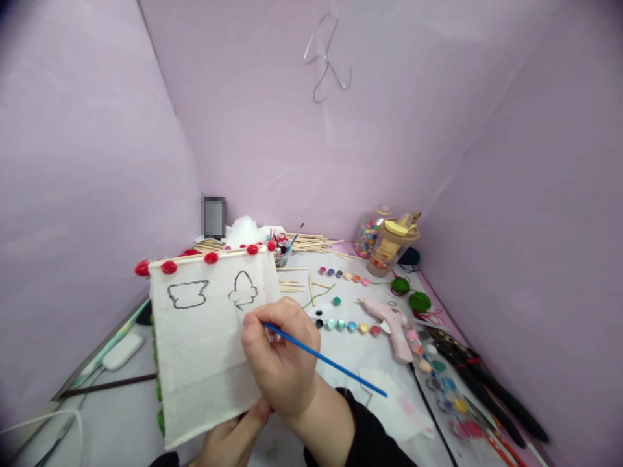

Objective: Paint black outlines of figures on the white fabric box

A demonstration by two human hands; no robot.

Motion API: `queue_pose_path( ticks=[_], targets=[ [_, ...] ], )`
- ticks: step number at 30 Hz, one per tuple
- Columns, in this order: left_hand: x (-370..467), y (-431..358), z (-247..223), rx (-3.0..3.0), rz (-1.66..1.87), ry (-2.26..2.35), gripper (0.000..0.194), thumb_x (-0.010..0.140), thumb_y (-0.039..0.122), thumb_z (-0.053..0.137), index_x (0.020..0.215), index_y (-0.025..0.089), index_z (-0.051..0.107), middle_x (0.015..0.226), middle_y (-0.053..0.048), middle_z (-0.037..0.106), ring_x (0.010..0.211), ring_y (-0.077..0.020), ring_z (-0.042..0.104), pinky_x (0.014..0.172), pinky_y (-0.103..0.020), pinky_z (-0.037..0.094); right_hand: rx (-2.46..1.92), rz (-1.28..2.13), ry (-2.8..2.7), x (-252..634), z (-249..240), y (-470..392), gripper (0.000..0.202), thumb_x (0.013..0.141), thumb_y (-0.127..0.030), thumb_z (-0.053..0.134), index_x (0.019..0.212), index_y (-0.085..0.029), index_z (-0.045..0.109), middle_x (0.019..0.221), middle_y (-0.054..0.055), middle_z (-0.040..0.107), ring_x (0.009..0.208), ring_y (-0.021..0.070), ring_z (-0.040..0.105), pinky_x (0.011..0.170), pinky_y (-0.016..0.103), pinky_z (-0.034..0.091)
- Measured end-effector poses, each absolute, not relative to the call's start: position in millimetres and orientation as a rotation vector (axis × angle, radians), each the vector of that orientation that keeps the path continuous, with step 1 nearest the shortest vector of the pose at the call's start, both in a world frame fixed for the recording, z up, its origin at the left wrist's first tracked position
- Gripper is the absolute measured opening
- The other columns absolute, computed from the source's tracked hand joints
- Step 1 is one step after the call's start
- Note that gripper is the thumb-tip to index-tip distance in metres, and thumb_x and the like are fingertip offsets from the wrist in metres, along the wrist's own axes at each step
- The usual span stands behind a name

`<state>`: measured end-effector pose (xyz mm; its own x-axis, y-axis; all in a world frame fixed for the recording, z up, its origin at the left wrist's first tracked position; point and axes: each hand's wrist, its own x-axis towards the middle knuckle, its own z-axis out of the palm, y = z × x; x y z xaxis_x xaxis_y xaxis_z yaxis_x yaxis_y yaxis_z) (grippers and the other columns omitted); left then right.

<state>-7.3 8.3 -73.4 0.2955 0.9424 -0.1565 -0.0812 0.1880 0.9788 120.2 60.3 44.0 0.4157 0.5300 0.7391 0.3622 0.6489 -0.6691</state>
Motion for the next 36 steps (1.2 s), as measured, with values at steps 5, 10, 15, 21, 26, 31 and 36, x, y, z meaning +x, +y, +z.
queue_pose_path(
  ticks=[5, 10, 15, 21, 26, 31, 36],
  targets=[
    [-8.2, 8.5, -69.9, 1.180, 0.855, 0.971, 0.062, 0.087, 0.083, 0.068, 0.102, 0.028, 0.092, 0.113, -0.010, 0.090, 0.113, -0.0330, 0.083, 0.117, -0.042, 0.055, -0.934, 0.098, -1.175, 119.9, 46.6, 61.0, 0.015, 0.091, -0.012, 0.067, 0.083, -0.025, 0.064, 0.068, -0.006, 0.068, 0.059, 0.0102, 0.064, 0.058, 0.022, 0.052],
    [-7.7, 8.5, -56.3, 1.109, 0.857, 0.940, 0.064, 0.085, 0.082, 0.072, 0.108, 0.025, 0.091, 0.115, -0.011, 0.089, 0.112, -0.0330, 0.084, 0.111, -0.040, 0.061, -0.947, 0.060, -1.169, 119.5, 48.5, 61.3, 0.017, 0.090, -0.010, 0.067, 0.081, -0.024, 0.065, 0.066, -0.006, 0.067, 0.057, 0.0101, 0.062, 0.056, 0.021, 0.052],
    [-7.2, 8.1, -47.1, 1.182, 0.800, 1.021, 0.071, 0.082, 0.090, 0.066, 0.102, 0.027, 0.092, 0.116, -0.012, 0.089, 0.119, -0.0364, 0.080, 0.121, -0.049, 0.051, -0.967, 0.047, -1.146, 119.1, 50.5, 61.5, 0.018, 0.089, -0.010, 0.067, 0.079, -0.024, 0.064, 0.064, -0.006, 0.066, 0.055, 0.0112, 0.063, 0.054, 0.022, 0.053],
    [-7.4, 8.0, -44.0, 1.124, 0.797, 1.023, 0.071, 0.079, 0.090, 0.069, 0.106, 0.027, 0.092, 0.116, -0.010, 0.089, 0.116, -0.0353, 0.082, 0.117, -0.045, 0.056, -0.981, 0.045, -1.126, 119.4, 50.7, 61.8, 0.019, 0.089, -0.009, 0.067, 0.078, -0.024, 0.065, 0.064, -0.006, 0.065, 0.054, 0.0103, 0.062, 0.053, 0.021, 0.053],
    [-8.6, 8.4, -43.6, 1.182, 0.766, 1.061, 0.074, 0.079, 0.093, 0.065, 0.100, 0.028, 0.093, 0.116, -0.011, 0.089, 0.120, -0.0385, 0.079, 0.123, -0.053, 0.049, -0.992, 0.045, -1.122, 119.5, 51.2, 61.9, 0.019, 0.089, -0.010, 0.066, 0.077, -0.024, 0.064, 0.063, -0.006, 0.063, 0.053, 0.0107, 0.060, 0.052, 0.022, 0.052],
    [-10.9, 8.5, -44.1, 1.171, 0.693, 1.097, 0.083, 0.074, 0.097, 0.062, 0.102, 0.025, 0.093, 0.126, -0.012, 0.086, 0.133, -0.0425, 0.071, 0.125, -0.056, 0.044, -0.938, 0.077, -1.094, 119.7, 49.0, 61.6, 0.018, 0.088, -0.008, 0.064, 0.080, -0.024, 0.060, 0.063, -0.006, 0.063, 0.053, 0.0122, 0.061, 0.052, 0.025, 0.051],
    [-12.7, 9.1, -47.6, 1.204, 0.709, 1.075, 0.077, 0.079, 0.094, 0.062, 0.102, 0.028, 0.092, 0.119, -0.012, 0.088, 0.126, -0.0392, 0.076, 0.126, -0.052, 0.044, -0.870, 0.104, -1.127, 119.8, 48.4, 61.3, 0.018, 0.088, -0.008, 0.065, 0.083, -0.025, 0.061, 0.066, -0.005, 0.066, 0.055, 0.0121, 0.062, 0.056, 0.026, 0.053]
  ],
)
